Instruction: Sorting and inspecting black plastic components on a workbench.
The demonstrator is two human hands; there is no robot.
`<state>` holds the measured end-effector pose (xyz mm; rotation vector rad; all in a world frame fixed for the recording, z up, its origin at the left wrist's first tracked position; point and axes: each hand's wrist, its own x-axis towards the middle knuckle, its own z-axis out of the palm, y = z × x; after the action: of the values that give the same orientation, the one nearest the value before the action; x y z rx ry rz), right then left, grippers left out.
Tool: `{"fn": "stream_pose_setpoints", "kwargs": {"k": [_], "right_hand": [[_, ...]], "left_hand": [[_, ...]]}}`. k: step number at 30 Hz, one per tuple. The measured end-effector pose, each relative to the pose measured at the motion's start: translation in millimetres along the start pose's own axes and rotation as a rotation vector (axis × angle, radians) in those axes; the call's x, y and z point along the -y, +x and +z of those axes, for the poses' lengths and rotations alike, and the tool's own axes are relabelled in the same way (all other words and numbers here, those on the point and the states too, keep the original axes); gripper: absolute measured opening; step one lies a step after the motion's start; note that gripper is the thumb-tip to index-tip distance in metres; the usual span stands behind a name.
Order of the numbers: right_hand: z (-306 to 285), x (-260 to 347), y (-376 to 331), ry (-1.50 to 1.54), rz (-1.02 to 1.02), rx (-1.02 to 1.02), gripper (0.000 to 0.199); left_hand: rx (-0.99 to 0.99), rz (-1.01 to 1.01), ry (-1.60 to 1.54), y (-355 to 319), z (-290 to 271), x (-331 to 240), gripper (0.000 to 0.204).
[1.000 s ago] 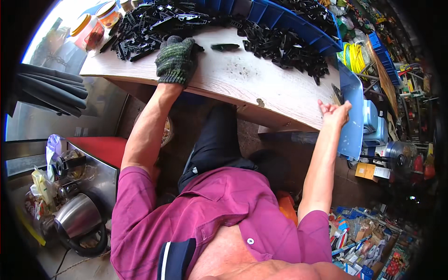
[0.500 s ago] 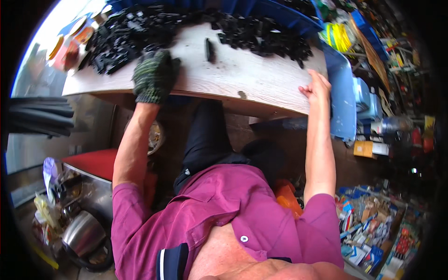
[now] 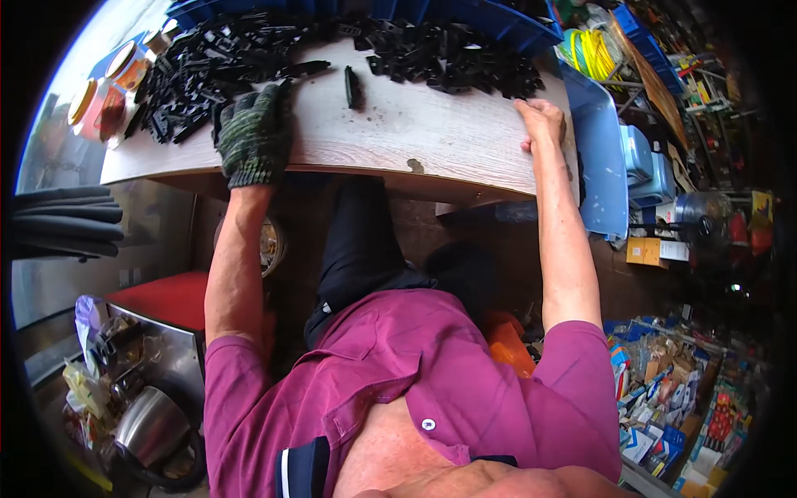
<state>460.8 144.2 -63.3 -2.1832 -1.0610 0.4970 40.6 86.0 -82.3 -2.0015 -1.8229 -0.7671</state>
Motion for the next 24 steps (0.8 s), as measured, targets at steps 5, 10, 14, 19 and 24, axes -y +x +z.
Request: {"fn": "stream_pose_setpoints", "kwargs": {"k": [5,10,14,19,24], "right_hand": [[-1,-6,0,0.174,0.091,0.040,0.029],[-15,-15,-19,0.434,0.204,0.135,0.029],[-14,-14,-52,0.579,0.201,0.288,0.030],[2,-5,-92,0.668,0.060,0.607,0.032],[24,7,-125,0.718,-0.092,0.908,0.029]], "left_hand": [[0.126,0.029,0.000,-1,-1,7,0.028],[0.023,0.144,-0.213,-3,3,10,0.029],[0.126,0.046,-0.022,3,-4,1,0.026],[-0.241,0.005,-0.375,-12,2,-27,0.030],[0.208,-0.125,-1.311,-36,7,-122,0.037]]}}
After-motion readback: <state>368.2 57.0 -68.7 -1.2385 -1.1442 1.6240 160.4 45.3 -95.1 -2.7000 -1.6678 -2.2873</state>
